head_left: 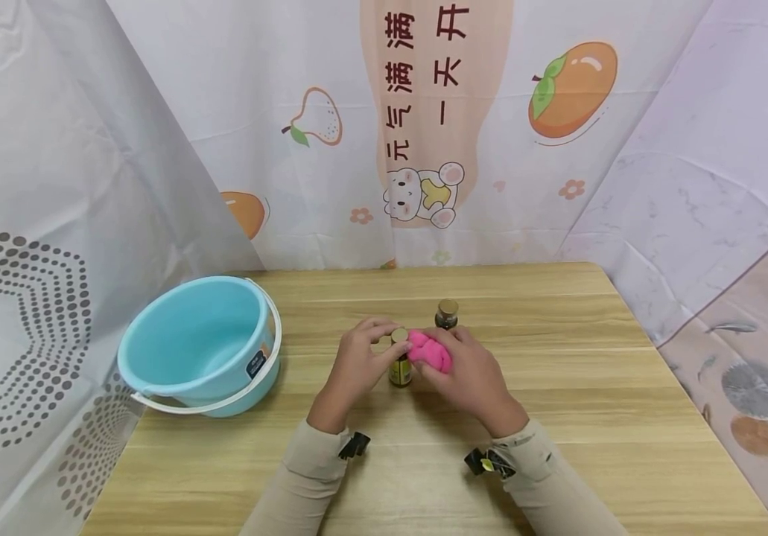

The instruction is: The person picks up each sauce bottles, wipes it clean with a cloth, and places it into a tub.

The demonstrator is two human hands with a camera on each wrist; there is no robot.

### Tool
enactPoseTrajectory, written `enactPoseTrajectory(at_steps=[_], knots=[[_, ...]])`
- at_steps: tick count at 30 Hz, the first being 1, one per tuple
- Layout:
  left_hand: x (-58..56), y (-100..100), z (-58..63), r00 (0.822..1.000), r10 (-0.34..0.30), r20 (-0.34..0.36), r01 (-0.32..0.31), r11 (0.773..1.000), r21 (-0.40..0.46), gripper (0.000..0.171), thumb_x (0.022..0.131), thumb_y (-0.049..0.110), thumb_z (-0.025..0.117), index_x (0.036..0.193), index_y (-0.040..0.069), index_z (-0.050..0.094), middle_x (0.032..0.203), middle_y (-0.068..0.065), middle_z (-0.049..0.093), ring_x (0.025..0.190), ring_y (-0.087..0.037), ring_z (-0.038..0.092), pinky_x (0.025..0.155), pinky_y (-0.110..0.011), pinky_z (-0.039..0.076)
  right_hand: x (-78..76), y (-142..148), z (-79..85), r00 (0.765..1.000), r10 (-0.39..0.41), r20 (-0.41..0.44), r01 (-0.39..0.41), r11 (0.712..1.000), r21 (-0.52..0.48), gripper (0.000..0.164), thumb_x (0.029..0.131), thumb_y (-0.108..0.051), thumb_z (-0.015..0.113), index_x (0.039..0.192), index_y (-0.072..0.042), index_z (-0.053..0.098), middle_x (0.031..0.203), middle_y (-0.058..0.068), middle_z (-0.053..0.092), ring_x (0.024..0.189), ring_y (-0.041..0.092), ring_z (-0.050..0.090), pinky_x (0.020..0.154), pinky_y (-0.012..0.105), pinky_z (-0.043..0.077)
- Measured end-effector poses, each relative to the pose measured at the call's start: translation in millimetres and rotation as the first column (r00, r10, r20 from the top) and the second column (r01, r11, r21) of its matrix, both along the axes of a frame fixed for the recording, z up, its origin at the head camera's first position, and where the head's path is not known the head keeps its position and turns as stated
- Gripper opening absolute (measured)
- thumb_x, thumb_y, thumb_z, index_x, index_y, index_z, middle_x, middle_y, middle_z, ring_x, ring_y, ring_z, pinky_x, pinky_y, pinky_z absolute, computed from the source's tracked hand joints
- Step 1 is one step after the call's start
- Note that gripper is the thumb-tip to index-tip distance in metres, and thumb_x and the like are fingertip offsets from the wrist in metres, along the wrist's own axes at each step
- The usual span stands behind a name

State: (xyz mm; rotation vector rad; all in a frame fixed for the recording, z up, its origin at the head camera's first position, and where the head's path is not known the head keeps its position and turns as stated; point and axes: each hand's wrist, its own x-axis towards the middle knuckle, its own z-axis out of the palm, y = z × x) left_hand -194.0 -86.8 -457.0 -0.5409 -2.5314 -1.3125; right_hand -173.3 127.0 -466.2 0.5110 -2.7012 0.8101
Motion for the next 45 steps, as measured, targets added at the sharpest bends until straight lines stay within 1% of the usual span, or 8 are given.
enactPoseTrajectory(at_steps=[10,15,24,28,31,35,40,45], knots=[[1.1,0,-0.4,1.000,0.000,-0.002,0.000,1.000,-0.025,0.037,0.095,0.034,0.077,0.119,0.007,0.077,0.125,-0.007,0.072,0.119,-0.023,0.068,0.094,-0.043,0.061,0.6,-1,-6.8,0.999,-0.006,0.054,0.006,1.000,-0.011,0.056,0.088,-0.047,0.080,0.139,-0.029,0.064,0.119,0.011,0.063,0.075,0.014,0.055,0.053,0.024,0.044],[1.0,0,0.3,1.000,-0.013,0.015,0.014,1.000,-0.017,0.038,0.096,0.032,0.076,0.121,0.004,0.076,0.126,-0.009,0.072,0.120,-0.025,0.067,0.096,-0.048,0.060,0.5,-1,-12.9,0.997,-0.016,0.071,0.017,1.000,-0.017,0.058,0.087,-0.046,0.081,0.139,-0.025,0.065,0.123,0.012,0.062,0.076,0.015,0.056,0.054,0.026,0.044],[0.9,1,-0.8,0.999,-0.015,0.034,0.015,1.000,-0.020,0.038,0.097,0.031,0.075,0.123,0.004,0.074,0.128,-0.010,0.071,0.122,-0.026,0.066,0.098,-0.050,0.059,0.4,-1,-35.1,0.986,-0.056,0.154,0.049,0.998,0.048,0.056,0.088,-0.051,0.077,0.136,-0.025,0.066,0.107,0.008,0.061,0.072,0.015,0.051,0.052,0.028,0.040],[1.2,0,-4.0,0.996,-0.032,0.083,0.030,0.999,0.036,0.037,0.099,0.034,0.072,0.125,0.009,0.074,0.132,-0.010,0.070,0.119,-0.024,0.066,0.098,-0.050,0.058,0.3,-1,-43.4,0.983,-0.065,0.172,0.053,0.996,0.073,0.056,0.088,-0.052,0.076,0.135,-0.025,0.067,0.108,0.008,0.062,0.073,0.015,0.051,0.053,0.028,0.040],[1.3,0,-7.3,0.989,-0.050,0.136,0.037,0.994,0.100,0.036,0.100,0.037,0.071,0.128,0.015,0.073,0.134,-0.006,0.069,0.116,-0.021,0.065,0.100,-0.051,0.057,0.7,-1,-47.7,0.980,-0.071,0.186,0.054,0.994,0.094,0.056,0.088,-0.052,0.076,0.136,-0.025,0.066,0.106,0.008,0.061,0.071,0.015,0.051,0.053,0.029,0.040],[0.8,-1,-9.9,0.984,-0.054,0.170,0.032,0.991,0.131,0.037,0.099,0.042,0.070,0.130,0.022,0.072,0.135,0.002,0.068,0.117,-0.018,0.064,0.103,-0.051,0.055,1.2,-1,-51.1,0.977,-0.069,0.202,0.049,0.993,0.104,0.054,0.088,-0.052,0.076,0.135,-0.027,0.066,0.103,0.006,0.060,0.070,0.014,0.050,0.052,0.028,0.039],[0.9,-3,-8.5,0.990,-0.020,0.142,0.001,0.991,0.132,0.040,0.096,0.043,0.074,0.130,0.023,0.071,0.133,-0.001,0.069,0.120,-0.020,0.064,0.104,-0.053,0.053,1.1,0,-52.8,0.979,-0.060,0.193,0.041,0.994,0.106,0.053,0.088,-0.052,0.076,0.133,-0.027,0.066,0.099,0.005,0.059,0.070,0.014,0.050,0.052,0.028,0.039],[1.2,-3,-5.3,0.995,0.020,0.095,-0.031,0.992,0.120,0.038,0.091,0.042,0.080,0.120,0.018,0.075,0.122,0.004,0.071,0.114,-0.016,0.065,0.102,-0.053,0.052,1.2,0,-52.7,0.980,-0.061,0.190,0.041,0.993,0.111,0.052,0.088,-0.052,0.077,0.132,-0.027,0.066,0.098,0.005,0.058,0.069,0.014,0.050,0.051,0.028,0.040]])
